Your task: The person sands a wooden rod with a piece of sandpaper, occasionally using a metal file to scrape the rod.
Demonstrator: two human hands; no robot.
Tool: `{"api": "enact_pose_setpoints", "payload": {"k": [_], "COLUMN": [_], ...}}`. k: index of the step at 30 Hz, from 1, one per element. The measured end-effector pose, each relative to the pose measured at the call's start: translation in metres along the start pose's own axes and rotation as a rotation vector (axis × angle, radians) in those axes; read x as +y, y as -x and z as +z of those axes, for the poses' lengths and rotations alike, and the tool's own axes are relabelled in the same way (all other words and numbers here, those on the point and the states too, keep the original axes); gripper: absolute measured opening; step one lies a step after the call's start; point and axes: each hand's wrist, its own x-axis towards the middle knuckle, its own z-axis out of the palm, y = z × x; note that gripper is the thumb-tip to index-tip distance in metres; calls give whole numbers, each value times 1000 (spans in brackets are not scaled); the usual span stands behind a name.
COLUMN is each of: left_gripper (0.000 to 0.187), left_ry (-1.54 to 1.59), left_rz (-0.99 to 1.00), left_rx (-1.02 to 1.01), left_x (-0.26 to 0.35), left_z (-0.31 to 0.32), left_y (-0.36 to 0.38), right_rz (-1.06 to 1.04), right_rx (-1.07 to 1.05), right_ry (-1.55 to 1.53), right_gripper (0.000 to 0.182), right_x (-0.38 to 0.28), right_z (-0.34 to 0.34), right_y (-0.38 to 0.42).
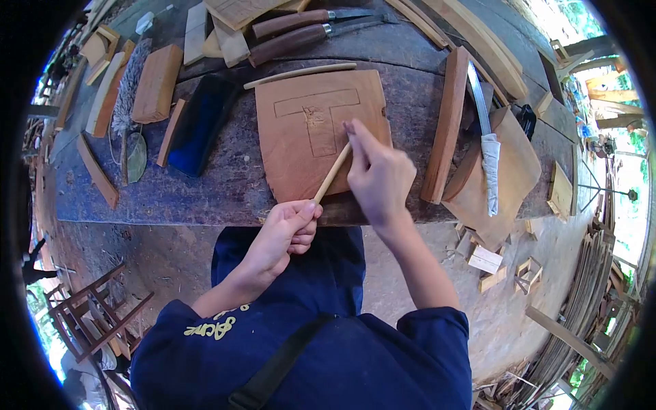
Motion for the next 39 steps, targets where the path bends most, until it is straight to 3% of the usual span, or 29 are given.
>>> {"api": "enact_pose_setpoints", "payload": {"k": [6,10,14,17,20,23,26,27,28,33,39], "left_gripper": [27,28,27,26,26,26,26,27,28,29,30], "left_ry": [55,39,10,-14,-18,-23,-23,4,29,53,63], "left_rz": [16,18,45,57,79,60,84,69,59,34,35], "left_rx": [-44,-39,-10,7,-5,2,13,1,-13,-15,-15], "left_x": [-6,-3,-7,-10,-9,-8,-10,-8,-5,-6,-2], "left_z": [-7,-6,-6,-4,-7,-6,-5,-6,-8,-12,-9], "left_y": [-1,0,-1,-1,0,0,-1,0,0,-2,0], "right_rz": [-53,-2,-47,-34,40,-162,-136,-146,-41,-192,-45], "right_rx": [-147,0,-195,-147,-122,-132,-166,-85,-88,-157,-77], "right_ry": [-43,-85,-205,-222,-45,-187,-136,-77,-56,-159,-53], "right_gripper": [29,25,22,21,23,29,26,23,22,28,23], "right_x": [-16,2,-21,-8,-11,-16,-6,3,5,-16,3], "right_z": [-9,-1,-11,-6,-9,-3,-7,-2,-3,-2,0], "right_y": [27,1,26,8,-4,25,12,0,-14,23,-12]}}
